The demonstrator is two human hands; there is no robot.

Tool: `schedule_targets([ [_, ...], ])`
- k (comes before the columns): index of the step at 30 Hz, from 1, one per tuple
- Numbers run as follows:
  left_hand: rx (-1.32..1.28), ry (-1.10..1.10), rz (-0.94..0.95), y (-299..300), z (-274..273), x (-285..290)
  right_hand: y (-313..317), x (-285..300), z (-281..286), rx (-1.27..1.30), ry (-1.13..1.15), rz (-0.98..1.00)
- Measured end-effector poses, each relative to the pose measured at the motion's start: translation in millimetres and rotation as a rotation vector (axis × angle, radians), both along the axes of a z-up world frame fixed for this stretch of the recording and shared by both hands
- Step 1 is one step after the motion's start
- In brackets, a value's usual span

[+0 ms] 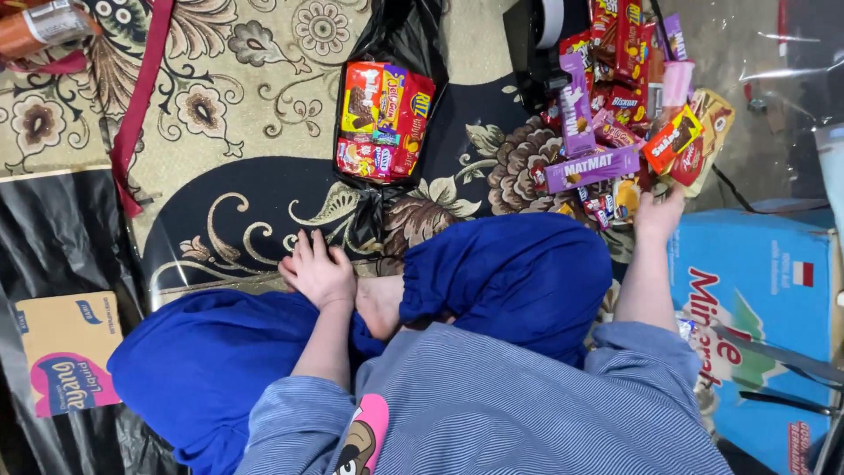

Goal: Wrapping a snack bouquet by sliding a clear plastic sleeve over an arrangement of snack packages on a base.

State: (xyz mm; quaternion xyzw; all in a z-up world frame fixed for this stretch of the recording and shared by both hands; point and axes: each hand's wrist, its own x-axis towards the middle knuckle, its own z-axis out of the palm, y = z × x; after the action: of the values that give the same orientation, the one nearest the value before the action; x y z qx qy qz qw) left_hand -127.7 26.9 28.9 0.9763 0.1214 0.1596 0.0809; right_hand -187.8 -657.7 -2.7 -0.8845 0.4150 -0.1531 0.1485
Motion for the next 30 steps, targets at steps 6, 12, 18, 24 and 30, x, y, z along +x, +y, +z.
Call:
schedule_targets([
  [6, 0.012, 0.032, -0.005, -0.2, -0.3, -0.4, -85.8, 21.9, -46.2, 0.593, -0.580, -0.338],
  [12, 0.056, 0.021, -0.025, 0.6, -1.1, -4.1, -109.9, 24.7, -13.9, 0.037, 0.082, -0.061],
  [18, 0.030, 0.050, -0.020, 2.0, -3.8, -3.5, -86.6, 46.3, 48.8, 0.183, 0.281, -0.152],
  [24, 0.029, 0.092, 0.000, -1.8, 5.3, 1.4, -212.0, 32.2, -55.4, 0.346, 0.465, -0.174],
  [30, -0.055, 0.217, -0.039, -9.5, 49.8, 9.2, -133.5, 60.9, 42.1, -0.214, 1.151, -0.232],
])
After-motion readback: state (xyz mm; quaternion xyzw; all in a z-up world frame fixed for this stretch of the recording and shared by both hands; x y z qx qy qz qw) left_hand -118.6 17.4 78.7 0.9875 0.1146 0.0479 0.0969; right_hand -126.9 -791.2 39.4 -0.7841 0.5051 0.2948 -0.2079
